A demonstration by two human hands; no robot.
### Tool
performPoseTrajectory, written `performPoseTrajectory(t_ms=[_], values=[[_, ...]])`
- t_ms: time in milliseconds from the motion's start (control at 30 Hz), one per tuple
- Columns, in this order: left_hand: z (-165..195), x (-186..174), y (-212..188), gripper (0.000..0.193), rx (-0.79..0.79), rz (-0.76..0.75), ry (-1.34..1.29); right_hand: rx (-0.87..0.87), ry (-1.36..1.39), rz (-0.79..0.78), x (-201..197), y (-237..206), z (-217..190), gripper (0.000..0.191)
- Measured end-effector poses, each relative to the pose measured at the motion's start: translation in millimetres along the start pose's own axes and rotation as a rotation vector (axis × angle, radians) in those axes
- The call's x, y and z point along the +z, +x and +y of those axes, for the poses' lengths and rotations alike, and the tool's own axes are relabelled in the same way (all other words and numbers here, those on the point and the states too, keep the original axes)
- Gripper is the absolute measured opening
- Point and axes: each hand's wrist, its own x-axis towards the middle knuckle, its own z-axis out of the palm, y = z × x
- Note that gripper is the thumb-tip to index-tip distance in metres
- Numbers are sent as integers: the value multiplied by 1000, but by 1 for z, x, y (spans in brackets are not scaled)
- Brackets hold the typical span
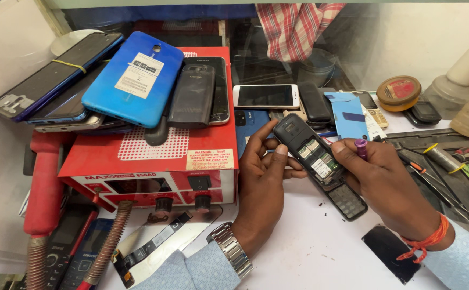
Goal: The person disassembles a black feature phone using a small screwdriver, removes the keypad, and inspects the internal components. The person then reassembles the phone by placing the keypad back and securing it with screws.
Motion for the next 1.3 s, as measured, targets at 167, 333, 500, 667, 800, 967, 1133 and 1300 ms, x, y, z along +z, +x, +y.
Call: performPoseTrajectory(t_ms=[167, 333, 500, 667, 800, 967, 1133, 1300], values=[[3, 1, -6, 52, 59, -4, 39, -42, -185, -9, 4, -5, -2, 35], [2, 0, -10, 48, -4, 30, -42, -89, -344, -33, 10, -13, -7, 31], [1, -2, -12, 38, 28, -10, -99, -194, -406, -146, 11, -19, -6, 27], [5, -5, -15, 37, -38, -62, -183, -286, -496, -284, 9, -22, -6, 29], [3, -4, -16, 36, 24, -76, -192, -296, -524, -277, 10, -22, -5, 29], [0, -5, -16, 34, 48, -73, -177, -297, -542, -278, 9, -21, -3, 29], [1, -5, -17, 35, 29, -55, -162, -331, -515, -334, 10, -20, -3, 30], [4, -5, -17, 37, -25, -54, -197, -343, -476, -364, 12, -19, -4, 31]])
